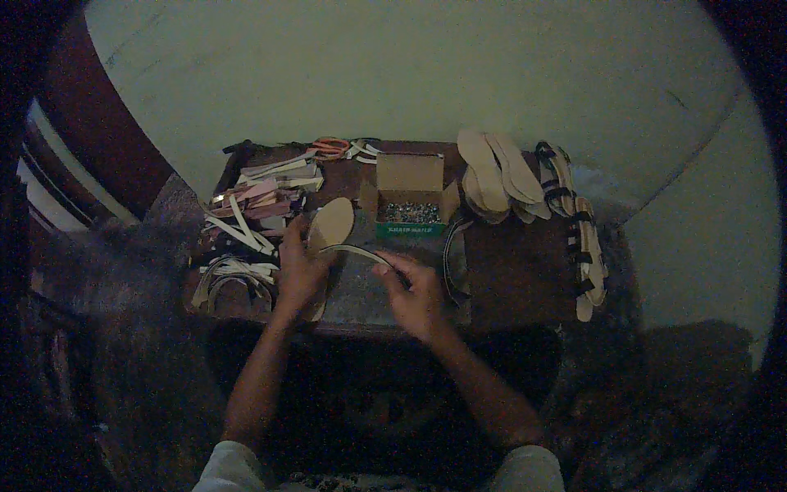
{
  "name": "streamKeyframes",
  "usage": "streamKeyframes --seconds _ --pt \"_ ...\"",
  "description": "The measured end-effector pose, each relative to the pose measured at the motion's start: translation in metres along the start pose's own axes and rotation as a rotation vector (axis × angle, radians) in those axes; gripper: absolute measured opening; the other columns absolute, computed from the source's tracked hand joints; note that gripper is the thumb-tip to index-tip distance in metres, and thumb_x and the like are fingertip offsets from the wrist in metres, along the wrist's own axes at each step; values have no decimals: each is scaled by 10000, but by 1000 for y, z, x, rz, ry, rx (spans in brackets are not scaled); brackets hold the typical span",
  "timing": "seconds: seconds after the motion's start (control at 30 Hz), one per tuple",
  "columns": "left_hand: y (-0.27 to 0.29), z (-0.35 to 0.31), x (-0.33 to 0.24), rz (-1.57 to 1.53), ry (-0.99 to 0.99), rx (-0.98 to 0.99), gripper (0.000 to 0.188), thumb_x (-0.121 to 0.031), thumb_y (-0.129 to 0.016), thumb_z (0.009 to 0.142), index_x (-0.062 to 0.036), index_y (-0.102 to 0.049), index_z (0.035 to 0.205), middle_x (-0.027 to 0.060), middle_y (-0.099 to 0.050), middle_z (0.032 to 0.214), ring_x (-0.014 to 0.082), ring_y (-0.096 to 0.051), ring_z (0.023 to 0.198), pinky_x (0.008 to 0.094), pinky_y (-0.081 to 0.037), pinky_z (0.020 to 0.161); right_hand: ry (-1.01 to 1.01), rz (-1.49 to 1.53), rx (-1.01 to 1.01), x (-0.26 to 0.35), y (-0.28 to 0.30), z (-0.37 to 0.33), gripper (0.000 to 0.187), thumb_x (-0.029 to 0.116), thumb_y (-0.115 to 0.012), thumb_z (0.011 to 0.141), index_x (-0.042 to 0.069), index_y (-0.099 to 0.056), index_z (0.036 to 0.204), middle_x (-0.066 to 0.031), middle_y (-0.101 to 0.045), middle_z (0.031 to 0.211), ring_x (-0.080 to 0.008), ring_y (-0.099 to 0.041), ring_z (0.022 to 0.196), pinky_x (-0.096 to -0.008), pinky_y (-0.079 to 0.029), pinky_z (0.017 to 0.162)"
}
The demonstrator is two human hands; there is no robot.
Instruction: The person assembles a sandal by attaching a black strap to a beige sole using a nail and hammer. They position the strap, insert the nail, and hammer it into the sole to secure it.
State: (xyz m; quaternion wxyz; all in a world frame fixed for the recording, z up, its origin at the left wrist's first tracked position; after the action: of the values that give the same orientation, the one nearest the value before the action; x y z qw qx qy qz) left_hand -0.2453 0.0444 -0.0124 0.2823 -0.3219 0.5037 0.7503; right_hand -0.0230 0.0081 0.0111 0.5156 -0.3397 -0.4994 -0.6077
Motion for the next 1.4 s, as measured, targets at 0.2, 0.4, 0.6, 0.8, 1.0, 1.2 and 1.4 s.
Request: streamKeyframes --seconds 0.2,0.4,0.6,0.8,1.0,1.2,1.4 --pt "-2 3 -1 200 -29 -46 756 -147 -802 682 -17 -418 1320 224 -489 1248 395 -502 1156 469 -435 958 -373 203 182 -22 -17 -13 214 172 -558 976 53 -695 1089 -34 -709 835 -118 -587 664 -293 -479 630" --pt "3 11 17 34 83 -61 845 -181 -803 717 -26 -346 1410 240 -562 1194 400 -563 1108 471 -450 961 -241 109 152 -20 -22 -13 236 172 -552 978 24 -682 1107 -50 -668 793 -110 -545 635 -281 -449 606" --pt "8 3 19 -442 282 79 552 -114 -739 834 0 -486 1311 172 -660 1079 235 -654 959 357 -525 830 15 -11 69 17 -16 -13 249 157 -595 955 2 -677 1132 -76 -585 773 -136 -547 773 -273 -422 668" --pt "5 -20 -1 -896 404 137 409 -120 -747 845 -9 -573 1198 91 -669 1014 156 -644 889 296 -519 786 188 -61 275 49 -37 -24 301 18 -671 840 48 -690 1139 -108 -604 836 -199 -600 840 -307 -479 768" --pt "-8 -32 -16 -1007 388 144 393 -140 -744 856 -27 -569 1190 69 -670 1012 125 -633 886 266 -510 776 189 -197 196 57 -37 -27 400 -49 -658 820 51 -642 1207 -91 -636 1010 -202 -634 925 -315 -510 846" --pt "-14 -47 -28 -972 419 340 357 -168 -740 864 -27 -610 1166 44 -669 962 107 -619 846 278 -503 766 -17 98 161 22 -21 -16 440 -117 -640 813 33 -621 1227 -96 -653 1093 -144 -621 1020 -299 -533 870" --pt "4 -47 -42 -614 136 429 240 -187 -762 838 -38 -706 1018 13 -686 857 83 -605 783 246 -481 714 -114 106 25 23 7 -5 367 -72 -642 819 -15 -621 1181 -147 -671 1089 -201 -661 997 -288 -546 826"
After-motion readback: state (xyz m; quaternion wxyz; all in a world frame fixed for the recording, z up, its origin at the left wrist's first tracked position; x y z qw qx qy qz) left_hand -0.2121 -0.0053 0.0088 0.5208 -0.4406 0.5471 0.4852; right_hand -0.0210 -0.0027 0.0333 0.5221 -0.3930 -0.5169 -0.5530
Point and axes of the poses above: each hand's wrist, its own z-axis towards the middle knuckle, its own y-axis out of the back of the hand, x = y × z, the point moved 10 cm from there along z, towards the middle knuckle
